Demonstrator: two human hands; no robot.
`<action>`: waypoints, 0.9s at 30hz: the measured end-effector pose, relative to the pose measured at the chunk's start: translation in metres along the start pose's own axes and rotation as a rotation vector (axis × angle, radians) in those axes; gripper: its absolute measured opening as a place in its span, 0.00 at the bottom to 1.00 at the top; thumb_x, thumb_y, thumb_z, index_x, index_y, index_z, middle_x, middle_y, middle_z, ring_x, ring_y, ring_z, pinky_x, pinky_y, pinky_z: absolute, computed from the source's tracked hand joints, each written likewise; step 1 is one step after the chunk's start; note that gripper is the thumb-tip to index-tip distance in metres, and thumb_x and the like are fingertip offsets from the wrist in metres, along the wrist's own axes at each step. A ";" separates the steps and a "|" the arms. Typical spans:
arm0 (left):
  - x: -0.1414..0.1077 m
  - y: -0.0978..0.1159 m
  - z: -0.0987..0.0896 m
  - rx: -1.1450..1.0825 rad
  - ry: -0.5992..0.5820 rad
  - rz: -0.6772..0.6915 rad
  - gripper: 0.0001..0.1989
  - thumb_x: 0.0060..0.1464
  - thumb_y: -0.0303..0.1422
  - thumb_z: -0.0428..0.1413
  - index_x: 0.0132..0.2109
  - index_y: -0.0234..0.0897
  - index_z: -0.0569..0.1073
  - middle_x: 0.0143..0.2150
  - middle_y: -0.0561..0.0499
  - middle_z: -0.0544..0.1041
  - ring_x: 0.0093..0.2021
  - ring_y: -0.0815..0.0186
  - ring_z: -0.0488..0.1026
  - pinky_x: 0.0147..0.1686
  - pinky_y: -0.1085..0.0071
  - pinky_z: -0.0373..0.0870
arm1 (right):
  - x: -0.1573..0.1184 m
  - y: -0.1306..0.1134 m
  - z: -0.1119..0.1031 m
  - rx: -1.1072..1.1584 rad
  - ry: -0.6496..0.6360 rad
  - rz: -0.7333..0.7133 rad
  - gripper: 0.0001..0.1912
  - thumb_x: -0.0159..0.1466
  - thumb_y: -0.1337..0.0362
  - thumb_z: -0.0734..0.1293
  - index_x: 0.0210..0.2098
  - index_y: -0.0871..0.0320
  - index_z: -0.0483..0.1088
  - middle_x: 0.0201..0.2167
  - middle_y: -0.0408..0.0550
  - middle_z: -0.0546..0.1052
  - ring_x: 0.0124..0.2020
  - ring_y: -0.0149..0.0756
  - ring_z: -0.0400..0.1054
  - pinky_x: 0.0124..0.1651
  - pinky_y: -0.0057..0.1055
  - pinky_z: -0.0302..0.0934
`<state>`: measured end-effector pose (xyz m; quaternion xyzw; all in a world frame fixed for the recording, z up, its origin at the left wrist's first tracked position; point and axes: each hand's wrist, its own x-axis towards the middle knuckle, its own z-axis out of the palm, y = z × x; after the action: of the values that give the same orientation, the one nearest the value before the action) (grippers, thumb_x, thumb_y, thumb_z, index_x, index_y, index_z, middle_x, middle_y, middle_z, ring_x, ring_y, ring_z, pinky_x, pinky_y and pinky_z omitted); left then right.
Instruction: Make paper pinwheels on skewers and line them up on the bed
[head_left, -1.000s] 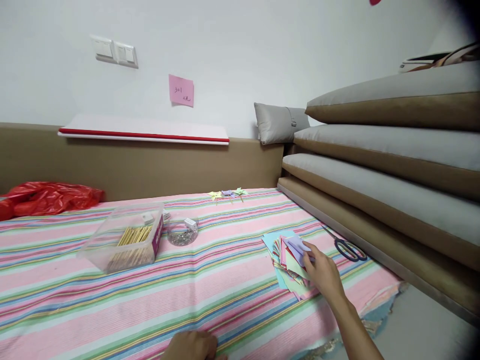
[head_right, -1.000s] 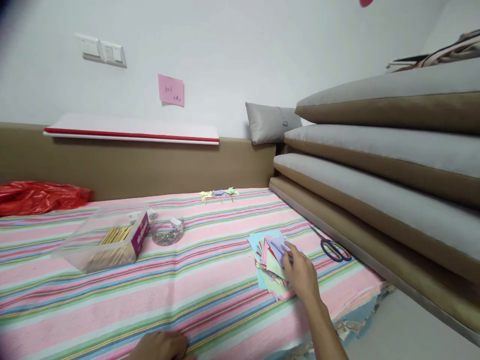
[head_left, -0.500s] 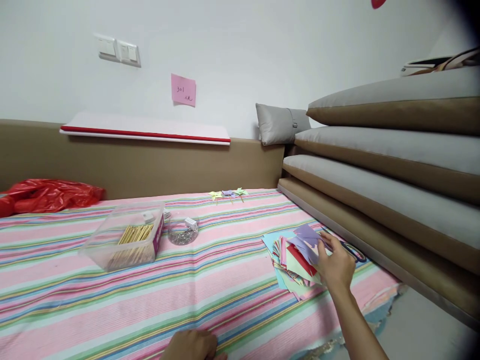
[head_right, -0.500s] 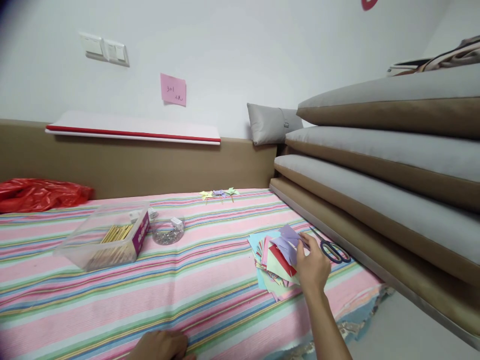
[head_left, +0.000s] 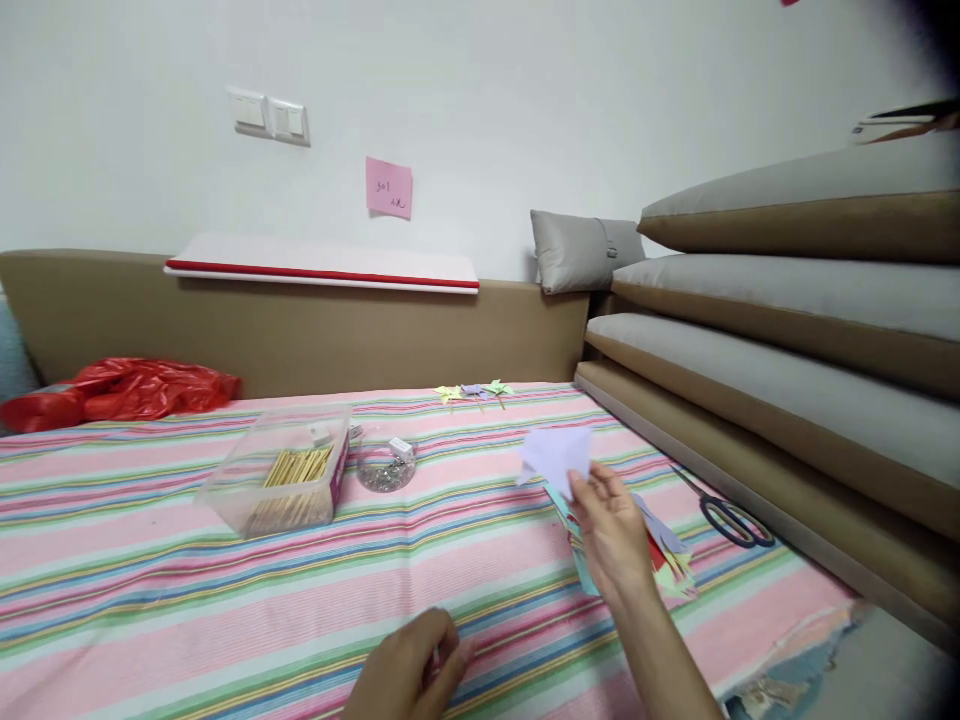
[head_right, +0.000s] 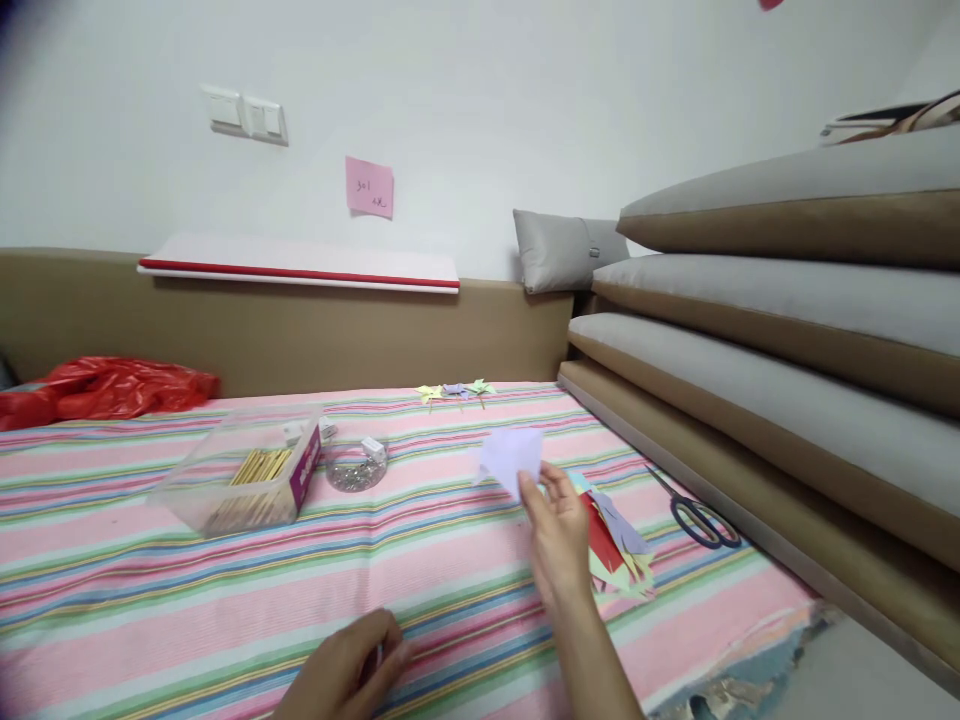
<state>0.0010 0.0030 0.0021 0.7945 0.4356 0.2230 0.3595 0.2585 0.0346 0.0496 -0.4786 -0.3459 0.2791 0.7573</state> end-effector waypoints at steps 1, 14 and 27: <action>0.003 0.001 -0.002 -0.178 0.065 -0.052 0.21 0.62 0.52 0.49 0.39 0.40 0.73 0.35 0.48 0.77 0.35 0.61 0.72 0.34 0.70 0.65 | -0.014 0.005 0.015 0.031 -0.100 0.056 0.21 0.57 0.52 0.73 0.45 0.53 0.68 0.45 0.48 0.79 0.46 0.41 0.75 0.49 0.37 0.70; 0.015 -0.010 -0.029 -1.128 0.434 -0.475 0.23 0.44 0.41 0.70 0.46 0.34 0.78 0.41 0.46 0.83 0.39 0.58 0.80 0.41 0.67 0.78 | -0.084 0.054 0.074 0.087 -0.544 0.373 0.20 0.53 0.51 0.77 0.39 0.53 0.71 0.35 0.46 0.81 0.38 0.44 0.76 0.44 0.41 0.68; 0.006 -0.011 -0.046 -1.186 0.562 -0.398 0.24 0.49 0.39 0.67 0.53 0.36 0.76 0.47 0.46 0.82 0.42 0.56 0.81 0.46 0.63 0.79 | -0.093 0.033 0.075 -0.180 -0.516 0.057 0.12 0.66 0.52 0.66 0.42 0.52 0.74 0.45 0.49 0.74 0.48 0.44 0.70 0.50 0.37 0.65</action>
<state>-0.0326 0.0293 0.0230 0.2801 0.4544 0.5510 0.6414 0.1394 0.0168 0.0183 -0.4666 -0.5370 0.3813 0.5904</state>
